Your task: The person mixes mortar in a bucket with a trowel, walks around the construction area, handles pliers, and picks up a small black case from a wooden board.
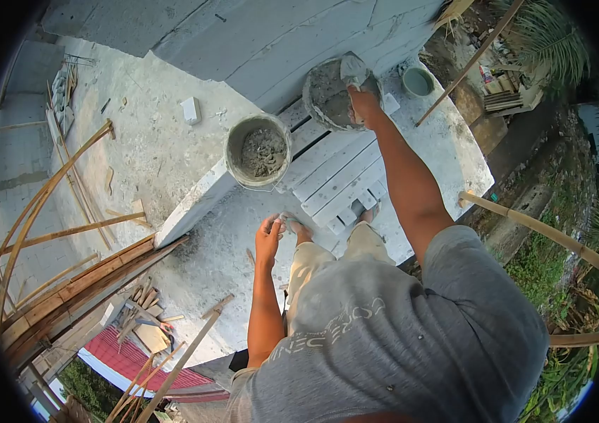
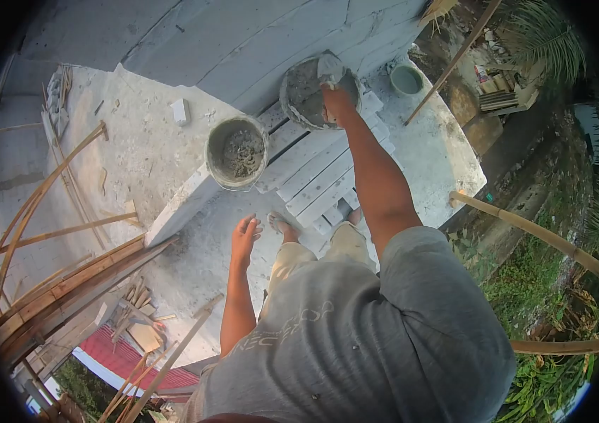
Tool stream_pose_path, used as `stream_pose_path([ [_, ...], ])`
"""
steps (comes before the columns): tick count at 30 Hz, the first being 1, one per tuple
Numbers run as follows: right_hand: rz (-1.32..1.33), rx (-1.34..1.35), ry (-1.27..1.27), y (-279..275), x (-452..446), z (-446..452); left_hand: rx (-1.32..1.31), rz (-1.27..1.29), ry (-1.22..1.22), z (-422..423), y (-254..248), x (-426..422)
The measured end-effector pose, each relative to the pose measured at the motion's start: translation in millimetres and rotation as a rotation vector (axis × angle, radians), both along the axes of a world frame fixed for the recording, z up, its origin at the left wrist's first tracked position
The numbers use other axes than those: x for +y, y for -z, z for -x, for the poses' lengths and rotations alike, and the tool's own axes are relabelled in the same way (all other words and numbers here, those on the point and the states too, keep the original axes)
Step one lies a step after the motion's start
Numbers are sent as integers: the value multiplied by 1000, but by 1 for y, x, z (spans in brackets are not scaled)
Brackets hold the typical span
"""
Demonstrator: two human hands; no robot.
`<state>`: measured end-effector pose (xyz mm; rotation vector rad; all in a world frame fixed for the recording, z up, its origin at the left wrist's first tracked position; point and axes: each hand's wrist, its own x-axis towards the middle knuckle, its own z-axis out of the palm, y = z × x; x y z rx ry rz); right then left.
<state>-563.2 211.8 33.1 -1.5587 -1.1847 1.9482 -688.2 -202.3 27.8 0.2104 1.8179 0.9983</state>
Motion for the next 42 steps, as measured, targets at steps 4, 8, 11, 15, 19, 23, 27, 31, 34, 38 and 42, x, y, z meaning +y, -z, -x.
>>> stream_pose_path([
  [4,-328,-369,-402,5,-15,10,-45,34,-16,-9,5,-13],
  [8,-263,-403,-728,-31,-10,-37,-55,17,5,-20,19,-13],
  [11,-179,-370,-877,-41,-4,-48,-81,23,-1,-23,24,-8],
  [15,-78,-114,-276,-9,5,-27,-65,10,-40,-27,15,-10],
  [19,284,18,-219,5,-11,1,-73,36,-79,-31,18,-26],
  [23,-4,-270,-665,-22,-6,-23,-98,67,-144,-37,26,-40],
  [27,-97,-164,-547,-16,2,-23,-85,95,-140,-36,25,-42],
  [31,-23,-253,-658,-24,-22,-44,-78,98,-152,-37,19,-40],
  [34,-198,-236,-512,-26,-42,-87,-31,90,-75,-40,20,-31],
  [38,-258,-152,-14,-19,-73,-137,326,-48,309,-43,19,29],
  [42,-79,-106,288,-9,-93,-175,668,-371,639,-60,4,152],
])
